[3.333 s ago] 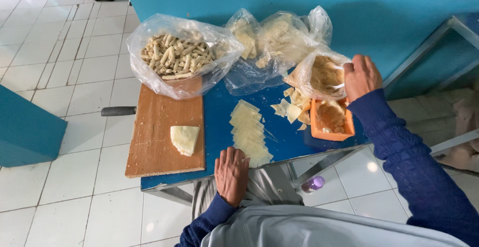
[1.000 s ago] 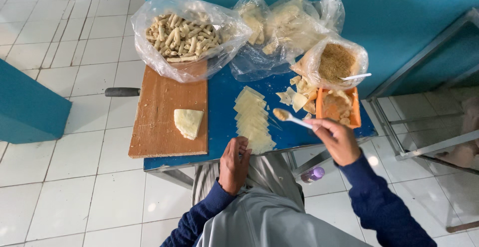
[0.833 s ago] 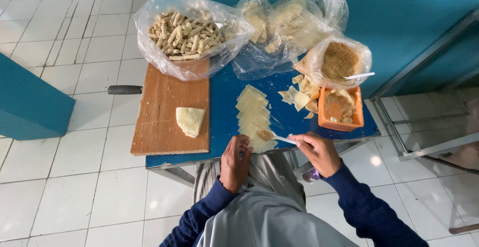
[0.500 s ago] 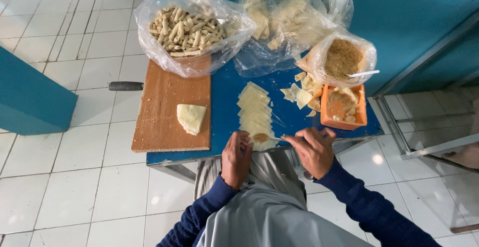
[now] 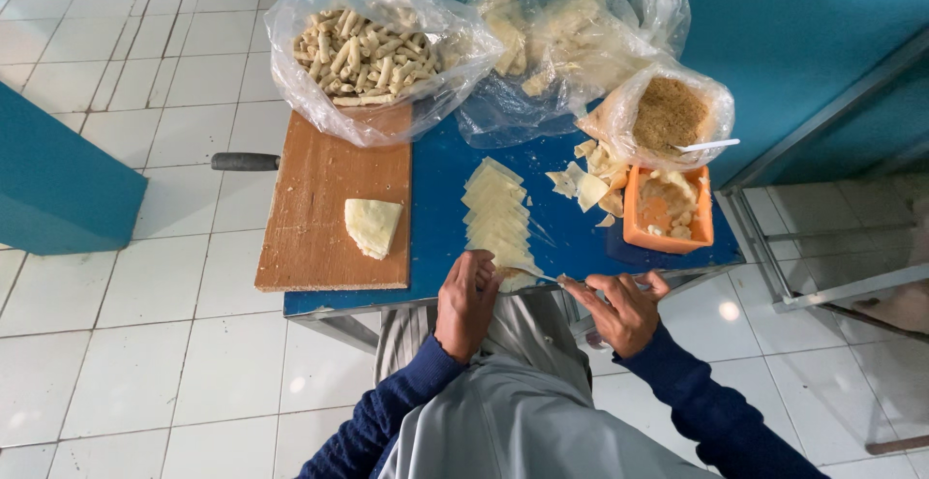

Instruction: The person folds triangular dough sheets into cone shapes one at a time on a blue table, pressing the seams closed and placing the finished cones into an orange container, occasionally spooning paste from a plastic bag onto the dough.

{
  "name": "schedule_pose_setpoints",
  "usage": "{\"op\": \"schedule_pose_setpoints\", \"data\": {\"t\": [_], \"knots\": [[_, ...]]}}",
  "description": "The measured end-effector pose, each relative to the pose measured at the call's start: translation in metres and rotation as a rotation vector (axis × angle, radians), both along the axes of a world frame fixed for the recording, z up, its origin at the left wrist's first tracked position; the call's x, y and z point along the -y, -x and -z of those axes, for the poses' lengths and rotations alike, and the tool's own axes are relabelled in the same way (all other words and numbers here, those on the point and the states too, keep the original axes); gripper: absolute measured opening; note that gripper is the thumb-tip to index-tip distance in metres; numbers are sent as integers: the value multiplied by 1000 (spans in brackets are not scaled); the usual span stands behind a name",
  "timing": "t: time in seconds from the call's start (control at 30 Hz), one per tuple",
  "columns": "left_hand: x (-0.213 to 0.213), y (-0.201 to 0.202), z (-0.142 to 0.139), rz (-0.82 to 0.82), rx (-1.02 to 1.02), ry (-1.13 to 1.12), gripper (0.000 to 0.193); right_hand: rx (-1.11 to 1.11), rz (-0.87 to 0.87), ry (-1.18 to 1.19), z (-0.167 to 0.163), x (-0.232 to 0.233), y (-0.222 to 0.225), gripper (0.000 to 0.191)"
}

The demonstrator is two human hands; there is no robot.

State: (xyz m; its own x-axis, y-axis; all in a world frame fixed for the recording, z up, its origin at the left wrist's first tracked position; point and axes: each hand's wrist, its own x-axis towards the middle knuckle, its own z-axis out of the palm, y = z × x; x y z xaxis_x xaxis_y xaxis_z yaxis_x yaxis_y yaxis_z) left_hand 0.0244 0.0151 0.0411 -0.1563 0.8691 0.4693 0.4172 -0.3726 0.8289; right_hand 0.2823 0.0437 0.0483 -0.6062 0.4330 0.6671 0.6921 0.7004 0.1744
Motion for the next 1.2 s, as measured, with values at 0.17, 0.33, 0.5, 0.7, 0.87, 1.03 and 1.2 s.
{"op": "schedule_pose_setpoints", "data": {"t": [0.17, 0.33, 0.5, 0.7, 0.87, 1.03, 1.2], "knots": [[4, 4, -4, 73, -65, -28, 41, -76, 78, 13, -7, 0, -1, 47], [5, 14, -8, 156, -210, -94, 41, -246, 320, 22, -26, -36, -47, 35], [2, 19, -6, 202, -279, -136, 36, -116, 586, -82, -53, -117, -92, 23], [-3, 17, 0, 139, -231, -81, 24, -131, 485, -108, -63, -135, -44, 19], [-5, 14, 3, 101, -112, -32, 22, -254, 144, 334, -28, -21, 35, 12], [-5, 14, 6, 103, -97, -26, 21, -186, 244, 376, -15, 13, 59, 20], [-6, 14, 6, 110, -115, -41, 21, -263, 141, 344, -2, 4, 70, 36]]}}
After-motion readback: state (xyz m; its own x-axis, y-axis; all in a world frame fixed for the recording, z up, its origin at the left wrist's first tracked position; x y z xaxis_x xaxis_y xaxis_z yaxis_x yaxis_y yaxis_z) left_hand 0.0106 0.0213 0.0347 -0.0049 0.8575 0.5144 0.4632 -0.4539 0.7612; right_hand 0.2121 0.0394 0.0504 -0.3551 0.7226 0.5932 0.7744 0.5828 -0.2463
